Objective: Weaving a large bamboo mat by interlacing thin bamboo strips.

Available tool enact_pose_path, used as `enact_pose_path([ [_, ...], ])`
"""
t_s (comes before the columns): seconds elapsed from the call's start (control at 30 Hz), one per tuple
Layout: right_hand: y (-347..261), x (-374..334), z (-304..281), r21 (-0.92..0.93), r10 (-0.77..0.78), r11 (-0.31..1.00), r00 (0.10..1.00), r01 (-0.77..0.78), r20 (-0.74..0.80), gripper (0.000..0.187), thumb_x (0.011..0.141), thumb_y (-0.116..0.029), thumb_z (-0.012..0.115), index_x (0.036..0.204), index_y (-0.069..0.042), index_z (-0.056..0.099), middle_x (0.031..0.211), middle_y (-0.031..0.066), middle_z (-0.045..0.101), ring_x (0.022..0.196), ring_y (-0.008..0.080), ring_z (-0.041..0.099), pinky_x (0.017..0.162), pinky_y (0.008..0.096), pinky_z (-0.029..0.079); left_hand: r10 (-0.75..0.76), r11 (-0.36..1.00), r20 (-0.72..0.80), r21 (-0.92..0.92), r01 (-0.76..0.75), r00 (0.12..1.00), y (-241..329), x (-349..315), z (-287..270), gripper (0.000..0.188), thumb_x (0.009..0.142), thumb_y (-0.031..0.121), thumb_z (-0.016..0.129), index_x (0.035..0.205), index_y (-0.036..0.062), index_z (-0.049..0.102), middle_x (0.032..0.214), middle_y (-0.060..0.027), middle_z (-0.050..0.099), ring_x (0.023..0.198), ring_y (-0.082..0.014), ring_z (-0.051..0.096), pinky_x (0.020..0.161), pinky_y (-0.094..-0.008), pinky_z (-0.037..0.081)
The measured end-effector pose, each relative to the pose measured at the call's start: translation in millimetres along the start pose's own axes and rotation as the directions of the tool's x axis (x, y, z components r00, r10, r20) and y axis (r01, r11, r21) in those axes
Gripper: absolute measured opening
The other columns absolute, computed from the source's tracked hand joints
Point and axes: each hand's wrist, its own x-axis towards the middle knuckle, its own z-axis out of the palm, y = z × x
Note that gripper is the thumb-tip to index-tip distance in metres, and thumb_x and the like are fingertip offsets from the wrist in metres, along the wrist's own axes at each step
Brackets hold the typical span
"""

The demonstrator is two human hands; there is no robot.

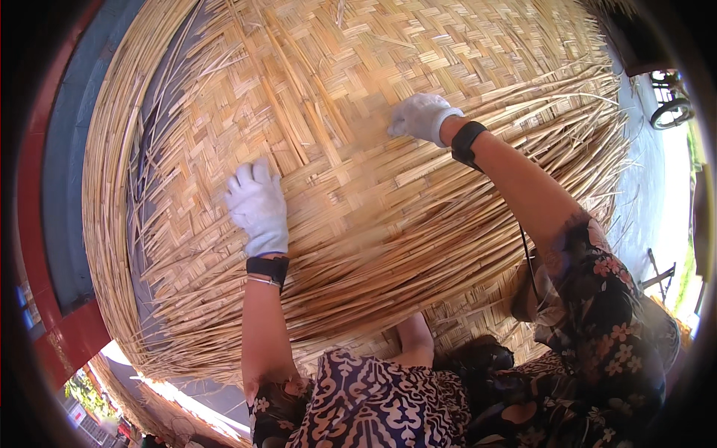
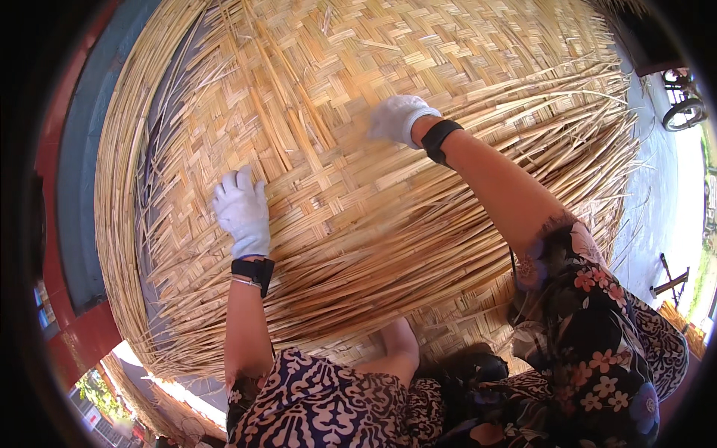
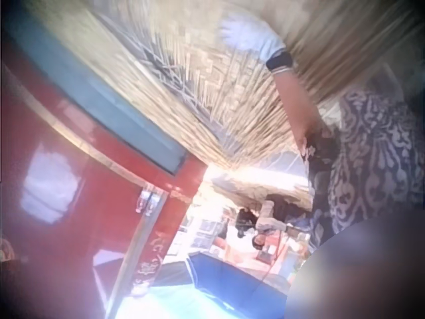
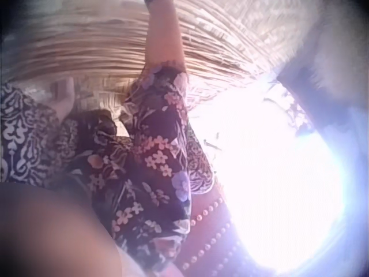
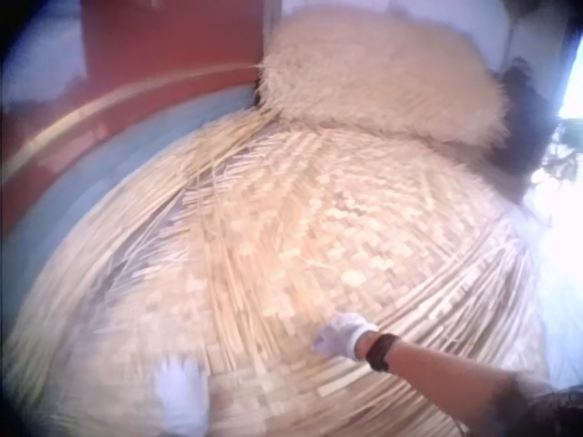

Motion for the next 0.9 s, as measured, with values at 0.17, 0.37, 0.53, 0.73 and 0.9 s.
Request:
enact_pose_path([
  [0.17,9.7,-3.2,-4.0,-0.033,-0.057,0.998,0.996,0.055,-0.065,0.033,0.083,-0.042,0.052,0.094,-0.015,0.065,0.092,0.0101,0.065,0.090,0.0291,0.060,0.079,0.0387,0.046,0.323,0.926,0.180,-0.264,-0.270,0.929,36.7,-14.1,8.6,0.024,0.074,0.016,0.056,0.098,0.0141,0.058,0.095,-0.0037,0.049,0.088,-0.0231,0.050,0.070,-0.0347,0.046],
  [0.37,25.8,-62.7,-58.1,-0.464,-0.013,0.875,0.952,-0.137,-0.306,0.029,0.081,-0.039,0.058,0.093,-0.014,0.065,0.089,0.0058,0.064,0.091,0.0251,0.058,0.080,0.0395,0.045,0.316,0.942,0.270,-0.203,-0.267,0.910,45.1,-22.4,-4.3,0.043,0.070,0.005,0.057,0.112,0.0124,0.054,0.103,-0.0064,0.048,0.095,-0.0253,0.050,0.080,-0.0364,0.045],
  [0.53,20.5,-101.7,-24.6,-0.269,-0.237,0.962,0.625,0.044,-0.744,0.030,0.080,-0.031,0.061,0.105,-0.016,0.062,0.091,0.0052,0.063,0.088,0.0231,0.057,0.078,0.0363,0.046,0.291,0.951,0.293,-0.191,-0.243,0.911,34.8,-22.4,1.3,0.042,0.073,0.007,0.058,0.114,0.0150,0.055,0.109,-0.0061,0.049,0.101,-0.0255,0.049,0.084,-0.0378,0.044],
  [0.73,-16.5,-180.7,58.5,0.108,-0.164,0.975,0.953,0.197,-0.254,0.007,0.078,-0.015,0.057,0.082,-0.015,0.063,0.074,0.0026,0.062,0.063,0.0183,0.061,0.050,0.0313,0.050,0.429,0.848,0.285,-0.453,-0.274,0.857,76.8,-41.8,-60.7,0.027,0.073,0.025,0.068,0.098,0.0168,0.060,0.097,-0.0031,0.055,0.095,-0.0245,0.052,0.076,-0.0385,0.046],
  [0.9,-33.1,-194.4,92.6,0.631,-0.042,0.741,0.954,0.229,-0.297,0.016,0.077,-0.025,0.058,0.080,-0.012,0.066,0.070,0.0091,0.063,0.069,0.0254,0.062,0.064,0.0353,0.050,0.441,0.888,0.399,-0.321,-0.328,0.804,59.2,-82.9,-43.4,0.015,0.075,0.024,0.066,0.088,0.0175,0.061,0.088,-0.0029,0.059,0.088,-0.0236,0.057,0.072,-0.0366,0.046],
])
